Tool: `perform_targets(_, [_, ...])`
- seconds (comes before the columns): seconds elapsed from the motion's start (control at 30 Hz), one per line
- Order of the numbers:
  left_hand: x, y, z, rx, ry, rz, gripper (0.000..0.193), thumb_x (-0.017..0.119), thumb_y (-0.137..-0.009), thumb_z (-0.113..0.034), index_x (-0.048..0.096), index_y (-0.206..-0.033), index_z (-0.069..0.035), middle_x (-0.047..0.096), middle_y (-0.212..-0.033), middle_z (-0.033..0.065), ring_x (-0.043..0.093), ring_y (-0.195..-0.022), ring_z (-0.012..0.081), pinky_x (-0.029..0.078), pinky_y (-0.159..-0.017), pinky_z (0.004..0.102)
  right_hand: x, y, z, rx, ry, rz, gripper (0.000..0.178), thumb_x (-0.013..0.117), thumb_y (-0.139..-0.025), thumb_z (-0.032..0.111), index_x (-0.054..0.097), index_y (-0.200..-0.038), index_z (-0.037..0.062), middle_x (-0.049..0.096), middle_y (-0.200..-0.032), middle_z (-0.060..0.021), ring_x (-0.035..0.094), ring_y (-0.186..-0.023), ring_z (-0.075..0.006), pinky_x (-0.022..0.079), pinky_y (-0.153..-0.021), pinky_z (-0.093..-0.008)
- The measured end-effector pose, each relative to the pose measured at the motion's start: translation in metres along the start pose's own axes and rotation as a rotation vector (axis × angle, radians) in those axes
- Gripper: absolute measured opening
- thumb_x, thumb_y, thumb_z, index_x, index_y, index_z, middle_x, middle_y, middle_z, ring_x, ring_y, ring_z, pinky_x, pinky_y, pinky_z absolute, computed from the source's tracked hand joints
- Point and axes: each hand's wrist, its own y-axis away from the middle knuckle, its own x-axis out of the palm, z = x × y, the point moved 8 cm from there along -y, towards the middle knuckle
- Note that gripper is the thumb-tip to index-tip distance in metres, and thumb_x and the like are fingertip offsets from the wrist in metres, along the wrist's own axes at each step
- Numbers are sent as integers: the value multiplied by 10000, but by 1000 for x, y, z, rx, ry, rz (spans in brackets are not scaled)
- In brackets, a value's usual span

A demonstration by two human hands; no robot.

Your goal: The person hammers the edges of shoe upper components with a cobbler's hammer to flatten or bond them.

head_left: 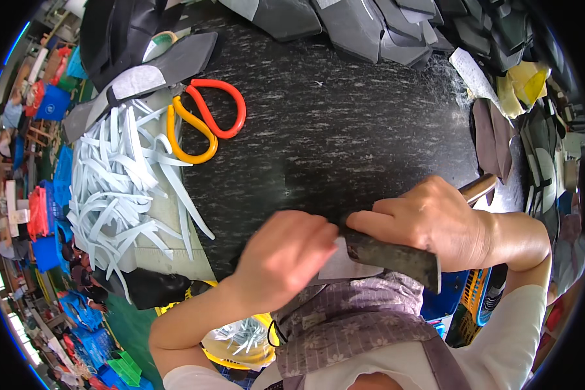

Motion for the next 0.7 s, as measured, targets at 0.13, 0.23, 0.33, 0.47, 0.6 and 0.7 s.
perform_targets(0.13, [-10, 0, 8, 7, -43, 70, 328, 815, -644, -65, 673, -938, -34, 657, -919, 75, 629, -814, 272, 501, -738, 409, 1, -2, -3, 17, -1, -7, 154, 654, -803, 152, 554, -878, 63, 614, -646, -72, 673, -583, -257, 512, -466, -368])
perform_targets(0.23, [-13, 6, 2, 84, -122, 111, 297, 802, -659, -66, 686, -930, -29, 645, -928, 89, 617, -844, 275, 484, -761, 410, 4, -11, 4, -20, -17, -6, 156, 649, -802, 148, 566, -905, 64, 604, -657, -62, 670, -582, -259, 503, -461, -375])
perform_targets(0.33, [-20, 9, 6, 122, -157, 165, 290, 790, -675, -58, 692, -946, -22, 634, -952, 99, 605, -883, 286, 481, -776, 414, 7, -7, 0, 12, -30, -33, 171, 650, -796, 151, 562, -909, 59, 607, -650, -71, 669, -582, -258, 506, -465, -376])
perform_targets(0.47, [-23, 8, 18, -27, -23, 155, 272, 781, -701, -48, 697, -957, -24, 625, -980, 100, 594, -918, 297, 481, -794, 416, 0, -14, 5, -20, 27, -98, 187, 651, -786, 147, 562, -922, 55, 608, -648, -74, 672, -589, -259, 506, -469, -375])
perform_targets(0.6, [-30, 5, 23, -18, 6, 181, 250, 787, -707, -53, 684, -932, -14, 626, -968, 102, 603, -884, 295, 486, -772, 405, 15, -20, 8, -30, -78, -31, 181, 657, -774, 142, 577, -920, 71, 597, -661, -55, 666, -586, -252, 501, -462, -367])
perform_targets(0.7, [-27, 10, 18, 78, -41, 176, 277, 787, -686, -58, 668, -923, 20, 618, -948, 124, 600, -869, 308, 500, -753, 404, 0, -25, 2, 5, -7, -142, 173, 639, -763, 107, 566, -913, 59, 602, -661, -61, 671, -593, -257, 503, -465, -368])
